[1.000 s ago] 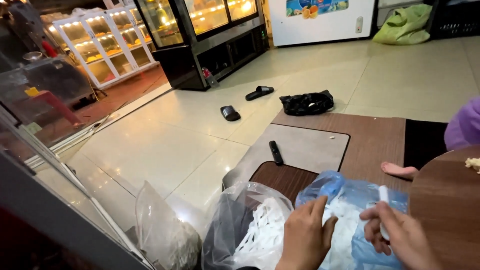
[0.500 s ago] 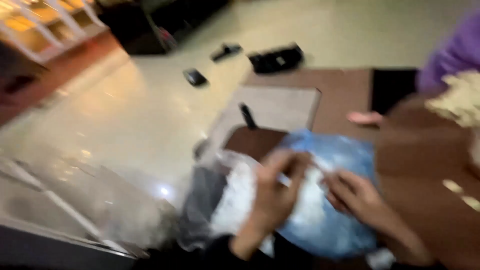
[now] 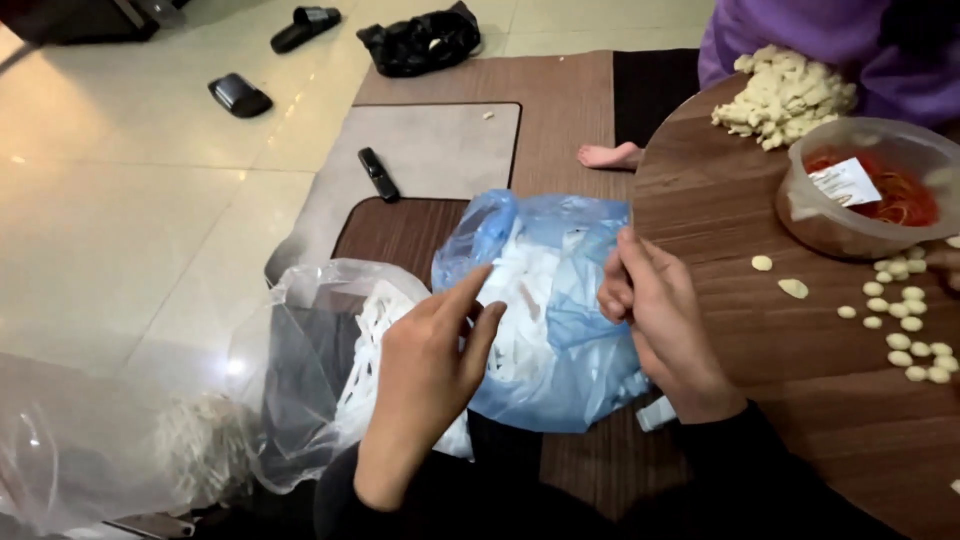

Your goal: Organizing and bagging white plastic spoons from a large pile into individual plastic bags.

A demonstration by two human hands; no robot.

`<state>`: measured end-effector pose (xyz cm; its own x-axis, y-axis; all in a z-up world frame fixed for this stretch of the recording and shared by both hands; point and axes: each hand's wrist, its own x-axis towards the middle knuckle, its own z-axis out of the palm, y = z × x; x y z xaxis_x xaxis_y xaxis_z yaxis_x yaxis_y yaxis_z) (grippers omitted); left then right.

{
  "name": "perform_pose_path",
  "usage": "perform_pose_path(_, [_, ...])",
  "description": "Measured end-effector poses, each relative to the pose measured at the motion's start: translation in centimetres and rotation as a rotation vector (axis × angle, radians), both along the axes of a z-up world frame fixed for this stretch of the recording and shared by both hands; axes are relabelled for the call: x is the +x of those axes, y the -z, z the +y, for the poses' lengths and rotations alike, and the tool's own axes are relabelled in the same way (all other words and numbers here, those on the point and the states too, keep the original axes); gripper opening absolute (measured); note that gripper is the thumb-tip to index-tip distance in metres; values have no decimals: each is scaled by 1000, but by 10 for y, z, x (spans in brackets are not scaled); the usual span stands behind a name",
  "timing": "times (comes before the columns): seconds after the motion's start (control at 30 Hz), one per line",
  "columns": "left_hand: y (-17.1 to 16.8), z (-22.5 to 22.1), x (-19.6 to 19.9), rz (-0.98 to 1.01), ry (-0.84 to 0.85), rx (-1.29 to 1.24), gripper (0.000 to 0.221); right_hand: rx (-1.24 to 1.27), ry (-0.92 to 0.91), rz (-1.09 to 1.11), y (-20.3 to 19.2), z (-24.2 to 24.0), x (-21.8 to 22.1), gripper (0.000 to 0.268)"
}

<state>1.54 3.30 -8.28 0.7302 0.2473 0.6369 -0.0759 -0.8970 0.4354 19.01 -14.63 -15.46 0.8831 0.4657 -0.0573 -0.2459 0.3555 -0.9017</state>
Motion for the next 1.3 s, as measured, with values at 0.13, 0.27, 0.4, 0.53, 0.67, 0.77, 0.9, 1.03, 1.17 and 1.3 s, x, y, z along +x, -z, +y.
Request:
perform_pose_path(0.13, [40, 13, 23, -126, 19, -114, 26, -130, 112, -149, 19, 16, -4, 61])
perform_pose_path(0.27, [53, -18, 48, -445, 102, -102, 20, -72, -167, -63, 7, 44, -28, 53])
perform_pose_path(0.4, [63, -75, 34, -195, 383, -344, 71, 67, -232, -9, 6, 43, -47, 57])
perform_pose_path(0.53, [53, -65, 25, -157, 477, -408, 67, 397, -396, 137, 2, 36, -80, 65])
perform_pose_path(0.67, [62, -36, 38, -232, 352, -529, 46, 755, -571, 274, -15, 42, -109, 74])
perform_pose_path(0.77, [92, 16, 57, -209, 359, -974, 64, 1019, -716, 374, -38, 41, -119, 81])
perform_pose_path(0.9, [53, -2, 22, -299, -128, -727, 59, 1020, -758, 333, -32, 40, -124, 78])
perform_pose_path(1.03, [48, -72, 1, -233, 53, -476, 60, 822, -595, 346, -12, 45, -103, 56])
perform_pose_path(1.17, [33, -126, -28, -209, 283, -478, 76, 698, -522, -4, 54, 42, -79, 58])
perform_pose_path(1.3, [39, -66, 16, -317, 296, -772, 71, 203, -232, -380, 52, 50, -97, 63])
